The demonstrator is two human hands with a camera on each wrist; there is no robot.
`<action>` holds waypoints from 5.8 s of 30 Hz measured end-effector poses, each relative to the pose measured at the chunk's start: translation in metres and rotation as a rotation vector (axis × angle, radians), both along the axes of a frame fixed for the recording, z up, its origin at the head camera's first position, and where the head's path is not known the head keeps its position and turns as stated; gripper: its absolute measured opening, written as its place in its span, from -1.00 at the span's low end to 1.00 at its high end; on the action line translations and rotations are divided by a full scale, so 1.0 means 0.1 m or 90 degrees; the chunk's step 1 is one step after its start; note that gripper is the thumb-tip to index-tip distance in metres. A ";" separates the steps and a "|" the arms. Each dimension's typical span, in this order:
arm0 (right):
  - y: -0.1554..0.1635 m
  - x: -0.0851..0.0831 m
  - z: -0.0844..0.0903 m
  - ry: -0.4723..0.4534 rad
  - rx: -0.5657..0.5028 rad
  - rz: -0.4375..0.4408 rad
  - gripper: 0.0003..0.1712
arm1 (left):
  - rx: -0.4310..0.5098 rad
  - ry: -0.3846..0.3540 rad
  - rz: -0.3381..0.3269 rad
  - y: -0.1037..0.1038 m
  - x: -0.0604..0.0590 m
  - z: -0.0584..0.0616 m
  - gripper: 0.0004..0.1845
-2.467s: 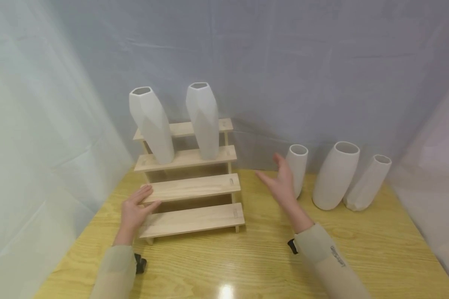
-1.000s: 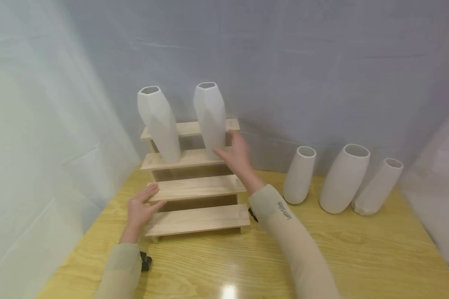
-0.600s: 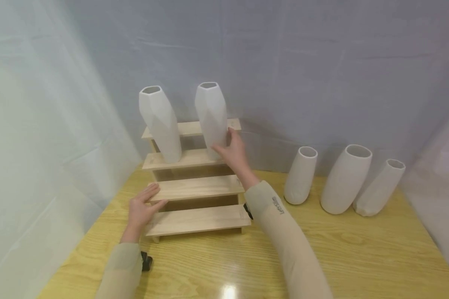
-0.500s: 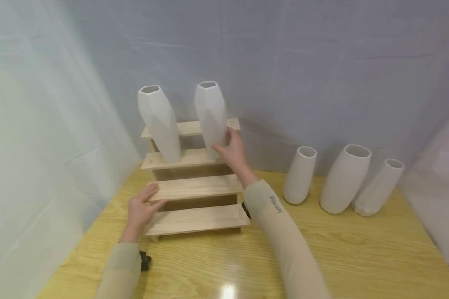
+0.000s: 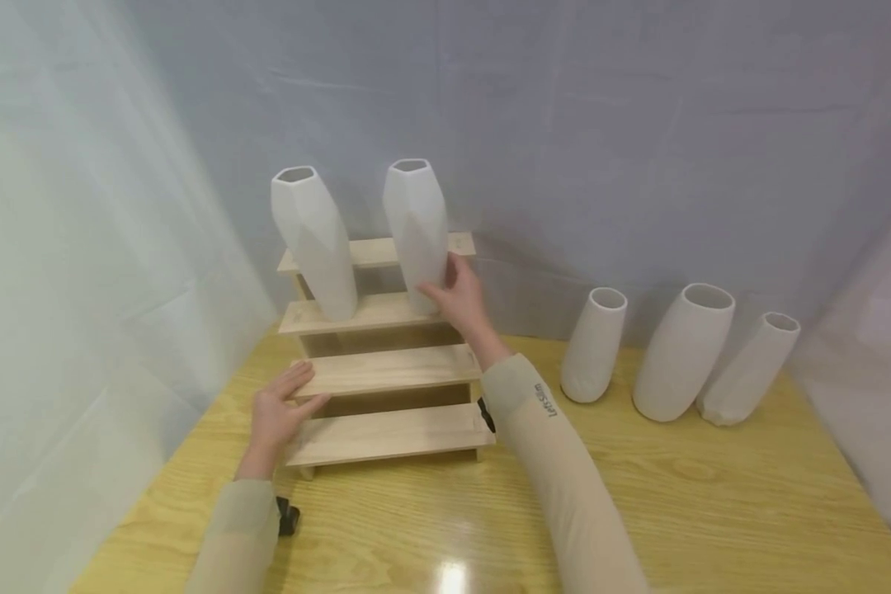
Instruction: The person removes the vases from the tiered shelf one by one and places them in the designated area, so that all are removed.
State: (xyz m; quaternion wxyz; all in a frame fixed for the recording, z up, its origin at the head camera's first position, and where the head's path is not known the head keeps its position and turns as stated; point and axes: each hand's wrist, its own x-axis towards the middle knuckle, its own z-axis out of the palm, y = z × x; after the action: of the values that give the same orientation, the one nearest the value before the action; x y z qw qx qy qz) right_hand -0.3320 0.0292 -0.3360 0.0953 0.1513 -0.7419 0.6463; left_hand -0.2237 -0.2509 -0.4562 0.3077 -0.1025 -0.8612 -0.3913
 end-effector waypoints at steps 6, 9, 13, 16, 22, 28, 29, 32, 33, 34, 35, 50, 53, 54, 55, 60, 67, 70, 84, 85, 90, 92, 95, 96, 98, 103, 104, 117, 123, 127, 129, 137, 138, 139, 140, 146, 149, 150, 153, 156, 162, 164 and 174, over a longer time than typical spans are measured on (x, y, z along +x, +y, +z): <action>-0.01 -0.01 -0.02 0.005 0.012 -0.005 -0.32 | 0.011 -0.019 -0.002 0.00 0.01 0.01 -0.47; -0.01 -0.02 -0.03 0.010 0.009 -0.010 -0.33 | 0.022 -0.022 -0.009 0.00 0.01 0.02 -0.47; -0.03 -0.01 -0.07 0.024 -0.008 -0.027 -0.34 | 0.028 -0.021 -0.010 0.01 0.01 0.01 -0.46; -0.03 0.01 -0.10 0.034 -0.023 -0.045 -0.35 | 0.024 -0.022 -0.010 0.01 0.01 -0.01 -0.47; -0.04 0.07 -0.11 0.048 -0.022 -0.072 -0.36 | 0.024 -0.020 -0.012 0.01 0.01 -0.02 -0.48; -0.02 0.13 -0.11 0.069 -0.017 -0.089 -0.33 | 0.031 -0.019 -0.011 0.02 0.00 -0.02 -0.48; -0.01 0.14 -0.11 0.069 -0.018 -0.092 -0.33 | 0.030 -0.018 -0.011 0.02 0.00 -0.02 -0.48; 0.01 0.17 -0.10 0.064 -0.020 -0.099 -0.33 | 0.026 -0.010 -0.012 0.02 0.00 -0.01 -0.48; 0.02 0.18 -0.10 0.061 -0.020 -0.100 -0.33 | 0.023 -0.006 -0.012 0.03 0.00 -0.01 -0.48; 0.02 0.18 -0.10 0.060 -0.021 -0.100 -0.32 | 0.021 -0.001 -0.012 0.03 0.00 -0.01 -0.48; 0.03 0.19 -0.09 0.059 -0.019 -0.102 -0.32 | 0.021 0.002 -0.012 0.04 -0.01 -0.01 -0.47; 0.29 0.45 -0.08 0.075 -0.016 -0.100 -0.35 | 0.023 0.002 -0.015 0.04 -0.03 -0.03 -0.48; 0.36 0.51 -0.09 0.071 -0.021 -0.100 -0.36 | 0.026 0.003 -0.015 0.04 -0.02 -0.03 -0.47; 0.39 0.53 -0.10 0.069 -0.023 -0.097 -0.36 | 0.027 0.003 -0.015 0.04 -0.02 -0.03 -0.47; 0.41 0.55 -0.10 0.066 -0.026 -0.096 -0.35 | 0.028 0.003 -0.016 0.04 -0.02 -0.03 -0.46; 0.54 0.64 -0.16 0.067 -0.028 -0.101 -0.34 | 0.027 -0.003 -0.015 0.03 -0.02 -0.03 -0.47; 0.72 0.79 -0.21 0.072 -0.020 -0.104 -0.35 | 0.025 -0.005 -0.020 0.02 -0.02 -0.03 -0.48; 0.78 0.87 -0.21 0.067 -0.008 -0.104 -0.34 | 0.029 -0.010 -0.022 0.02 -0.04 -0.02 -0.48; 1.04 1.22 -0.30 0.096 0.080 -0.112 -0.38 | 0.025 0.006 -0.023 -0.01 -0.03 0.00 -0.48; 1.05 1.26 -0.29 0.098 0.086 -0.114 -0.39 | 0.026 0.008 -0.023 -0.01 -0.02 0.00 -0.47; 1.16 1.32 -0.37 0.112 0.077 -0.112 -0.41 | 0.031 0.003 -0.020 -0.02 -0.01 0.01 -0.46; 1.23 1.31 -0.45 0.114 0.063 -0.107 -0.40 | 0.030 0.001 -0.018 -0.02 0.00 0.02 -0.46; 1.35 1.30 -0.57 0.107 0.065 -0.114 -0.42 | 0.030 0.002 -0.019 -0.01 0.01 0.04 -0.46; 1.39 1.31 -0.60 0.100 0.068 -0.117 -0.41 | 0.030 0.003 -0.020 0.00 0.01 0.04 -0.46; 1.45 1.33 -0.64 0.088 0.066 -0.121 -0.40 | 0.030 0.005 -0.020 -0.01 0.01 0.04 -0.46; 1.62 1.38 -0.71 0.057 0.084 -0.138 -0.32 | 0.025 0.005 -0.018 -0.01 0.01 0.04 -0.47; 1.66 1.39 -0.73 0.055 0.100 -0.147 -0.31 | 0.023 0.004 -0.017 -0.01 0.01 0.04 -0.47; 2.11 1.44 -0.91 0.011 0.186 -0.227 -0.29 | 0.031 -0.003 -0.010 -0.03 -0.01 0.01 -0.46; 2.30 1.54 -0.97 -0.016 0.225 -0.265 -0.29 | 0.020 -0.030 -0.009 -0.02 -0.01 0.00 -0.45; 2.42 1.58 -1.03 -0.013 0.243 -0.276 -0.27 | 0.027 -0.044 -0.007 -0.01 -0.01 0.01 -0.45; 2.49 1.59 -1.07 -0.014 0.248 -0.279 -0.27 | 0.032 -0.050 -0.003 -0.01 -0.02 0.02 -0.45; 2.83 1.52 -1.35 -0.005 0.281 -0.319 -0.31 | 0.030 -0.036 -0.009 -0.01 -0.02 0.02 -0.45; 2.92 1.47 -1.44 0.001 0.289 -0.325 -0.31 | 0.029 -0.034 -0.009 -0.01 -0.02 0.02 -0.45; 3.01 1.43 -1.54 0.004 0.297 -0.332 -0.30 | 0.028 -0.031 -0.010 -0.01 -0.01 0.02 -0.45; 3.09 1.38 -1.64 0.006 0.297 -0.334 -0.28 | 0.029 -0.029 -0.011 -0.01 -0.01 0.03 -0.45; 3.32 1.31 -1.82 0.008 0.302 -0.347 -0.34 | 0.029 -0.032 -0.015 -0.02 0.00 0.04 -0.44; 3.24 1.41 -1.63 -0.012 0.290 -0.342 -0.36 | 0.029 -0.038 -0.015 -0.02 0.00 0.05 -0.44; 3.21 1.44 -1.56 -0.018 0.295 -0.349 -0.36 | 0.028 -0.038 -0.015 -0.02 0.00 0.06 -0.44; 3.14 1.55 -1.37 -0.039 0.300 -0.336 -0.35 | 0.022 -0.039 -0.013 -0.02 0.00 0.05 -0.45; 3.13 1.58 -1.30 -0.050 0.319 -0.338 -0.35 | 0.022 -0.037 -0.013 -0.02 0.00 0.05 -0.46; 3.20 1.58 -1.37 -0.074 0.321 -0.372 -0.29 | 0.028 -0.033 -0.012 -0.03 0.00 0.03 -0.46; 3.21 1.56 -1.39 -0.084 0.310 -0.383 -0.29 | 0.029 -0.033 -0.012 -0.03 0.00 0.03 -0.46; 3.24 1.57 -1.38 -0.100 0.314 -0.371 -0.28 | 0.037 -0.050 -0.012 -0.03 0.00 0.04 -0.44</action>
State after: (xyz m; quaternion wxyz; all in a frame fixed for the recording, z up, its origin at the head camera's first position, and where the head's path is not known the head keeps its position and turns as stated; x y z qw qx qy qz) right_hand -0.1752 0.3535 -0.4738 0.1785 -0.0969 -0.8920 0.4038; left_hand -0.2240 -0.2537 -0.4520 0.2731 -0.0859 -0.8598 -0.4229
